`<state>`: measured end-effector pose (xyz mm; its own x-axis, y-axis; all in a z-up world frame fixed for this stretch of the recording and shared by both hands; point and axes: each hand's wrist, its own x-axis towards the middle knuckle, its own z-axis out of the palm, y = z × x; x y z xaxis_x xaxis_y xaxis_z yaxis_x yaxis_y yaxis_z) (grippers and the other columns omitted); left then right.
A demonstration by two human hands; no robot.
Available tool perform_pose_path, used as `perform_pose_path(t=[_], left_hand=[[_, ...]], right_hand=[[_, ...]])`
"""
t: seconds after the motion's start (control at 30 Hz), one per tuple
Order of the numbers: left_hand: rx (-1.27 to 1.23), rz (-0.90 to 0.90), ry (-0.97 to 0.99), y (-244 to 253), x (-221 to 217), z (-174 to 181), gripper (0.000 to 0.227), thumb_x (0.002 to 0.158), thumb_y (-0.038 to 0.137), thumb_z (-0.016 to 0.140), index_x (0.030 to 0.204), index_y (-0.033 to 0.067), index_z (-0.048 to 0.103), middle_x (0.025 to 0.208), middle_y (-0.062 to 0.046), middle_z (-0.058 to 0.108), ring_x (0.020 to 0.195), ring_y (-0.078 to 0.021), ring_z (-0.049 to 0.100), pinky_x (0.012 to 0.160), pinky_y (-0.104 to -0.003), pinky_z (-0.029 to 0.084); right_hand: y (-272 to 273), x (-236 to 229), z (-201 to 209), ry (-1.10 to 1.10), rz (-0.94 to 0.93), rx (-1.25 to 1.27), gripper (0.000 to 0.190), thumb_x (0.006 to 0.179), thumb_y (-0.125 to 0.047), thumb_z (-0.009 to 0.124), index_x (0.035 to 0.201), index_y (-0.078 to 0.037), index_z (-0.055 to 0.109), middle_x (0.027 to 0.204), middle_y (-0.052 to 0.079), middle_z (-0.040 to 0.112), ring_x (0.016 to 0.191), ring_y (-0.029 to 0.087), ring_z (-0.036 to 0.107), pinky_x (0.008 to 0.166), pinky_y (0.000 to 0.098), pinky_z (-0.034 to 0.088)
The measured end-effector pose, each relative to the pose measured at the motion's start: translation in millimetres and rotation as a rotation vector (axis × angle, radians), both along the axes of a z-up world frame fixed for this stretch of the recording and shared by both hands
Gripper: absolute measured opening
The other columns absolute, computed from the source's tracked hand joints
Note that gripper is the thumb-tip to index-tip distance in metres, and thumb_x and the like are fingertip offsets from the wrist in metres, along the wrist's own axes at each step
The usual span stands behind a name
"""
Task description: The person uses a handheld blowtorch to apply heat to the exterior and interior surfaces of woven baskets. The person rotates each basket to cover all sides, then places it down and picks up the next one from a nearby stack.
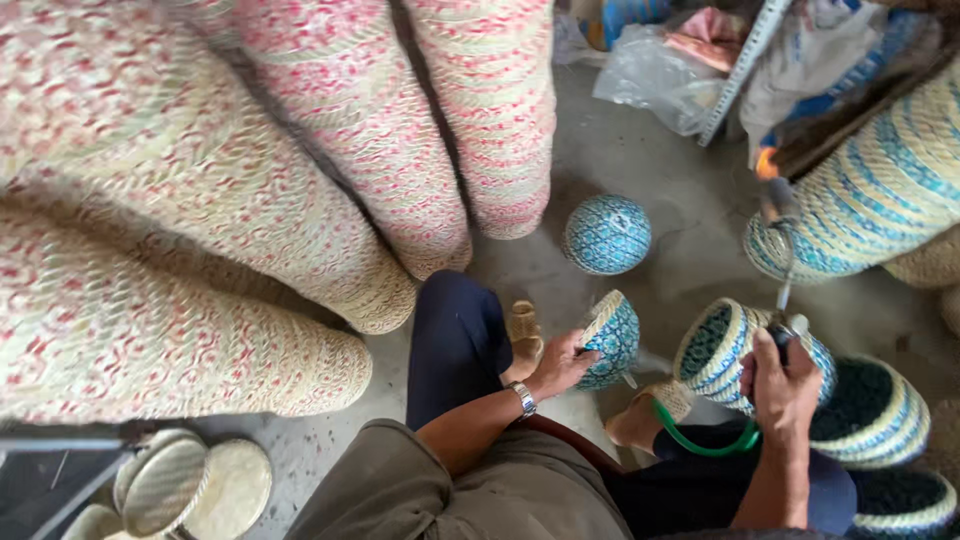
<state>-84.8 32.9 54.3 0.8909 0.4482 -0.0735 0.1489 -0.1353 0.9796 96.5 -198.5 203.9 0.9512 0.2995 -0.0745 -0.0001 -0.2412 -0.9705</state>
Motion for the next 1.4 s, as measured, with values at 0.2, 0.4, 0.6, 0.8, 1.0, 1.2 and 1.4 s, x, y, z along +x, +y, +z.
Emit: perform_pose_path(t=[0.2, 0.4, 0.6, 0.8, 1.0, 1.2, 1.4], left_hand=[[0.289, 0.257, 0.059, 35.3, -10.2, 20.9, 0.05, 0.104, 0.052, 0.058, 0.103, 0.0022, 0.067, 0.076, -0.01, 0.061, 0.068, -0.0182, 0.058, 0.061, -0.036, 0.044], [0.13, 0.435, -0.299, 60.5, -18.5, 42.6, 0.05, 0.099, 0.051, 0.06, 0.096, 0.0024, 0.069, 0.078, -0.01, 0.067, 0.071, -0.018, 0.062, 0.063, -0.035, 0.049], [-0.061, 0.584, -0.428, 101.3, -26.2, 60.4, 0.048, 0.104, 0.047, 0.061, 0.094, 0.0011, 0.072, 0.077, 0.0, 0.063, 0.075, -0.0111, 0.054, 0.067, -0.03, 0.046], [-0.153, 0.599, -0.605, 171.8, -24.2, 81.6, 0.053, 0.116, 0.033, 0.066, 0.08, -0.0049, 0.058, 0.08, -0.004, 0.054, 0.073, -0.0132, 0.041, 0.073, -0.036, 0.039], [-0.277, 0.633, -0.833, 233.4, -33.5, 128.9, 0.032, 0.104, 0.027, 0.064, 0.096, -0.0028, 0.073, 0.093, -0.003, 0.068, 0.083, -0.0118, 0.057, 0.076, -0.032, 0.049], [-0.611, 0.402, -0.924, 239.2, -54.7, 175.6, 0.045, 0.103, 0.036, 0.06, 0.12, -0.0049, 0.068, 0.117, -0.014, 0.073, 0.104, -0.0252, 0.071, 0.094, -0.041, 0.057], [-0.932, 0.238, -0.932, 242.6, -55.3, 168.5, 0.053, 0.102, 0.044, 0.051, 0.136, 0.0044, 0.06, 0.138, -0.014, 0.065, 0.125, -0.0316, 0.063, 0.109, -0.051, 0.052]], right_hand=[[16.0, -35.5, 18.5, -0.082, 0.074, -0.031, 0.043, 0.115, -0.029, 0.053, 0.085, 0.001, 0.057, 0.063, 0.007, 0.055, 0.05, 0.014, 0.049, 0.046, 0.0315, 0.037], [24.6, -72.9, 37.1, -0.11, 0.124, -0.046, 0.041, 0.113, -0.03, 0.054, 0.085, 0.0, 0.059, 0.062, 0.006, 0.054, 0.049, 0.013, 0.048, 0.046, 0.031, 0.037], [16.5, -95.6, 57.4, -0.153, 0.153, -0.055, 0.041, 0.114, -0.029, 0.054, 0.085, 0.0, 0.059, 0.062, 0.006, 0.054, 0.05, 0.013, 0.047, 0.046, 0.031, 0.036], [4.4, -107.8, 80.5, -0.211, 0.205, -0.114, 0.039, 0.111, -0.023, 0.055, 0.081, 0.003, 0.059, 0.06, 0.008, 0.055, 0.05, 0.014, 0.048, 0.048, 0.0308, 0.039], [-17.1, -119.8, 98.3, -0.217, 0.458, -0.214, 0.036, 0.103, -0.027, 0.058, 0.078, -0.002, 0.063, 0.056, 0.005, 0.057, 0.047, 0.013, 0.051, 0.045, 0.0309, 0.042], [-13.9, -125.1, 101.9, -0.261, 0.454, -0.307, 0.042, 0.104, -0.033, 0.057, 0.076, -0.003, 0.062, 0.053, 0.005, 0.055, 0.047, 0.013, 0.052, 0.048, 0.0306, 0.043], [-15.9, -130.0, 92.5, -0.217, 0.463, -0.245, 0.043, 0.103, -0.034, 0.058, 0.075, -0.003, 0.061, 0.054, 0.004, 0.055, 0.047, 0.013, 0.052, 0.046, 0.0313, 0.042]])
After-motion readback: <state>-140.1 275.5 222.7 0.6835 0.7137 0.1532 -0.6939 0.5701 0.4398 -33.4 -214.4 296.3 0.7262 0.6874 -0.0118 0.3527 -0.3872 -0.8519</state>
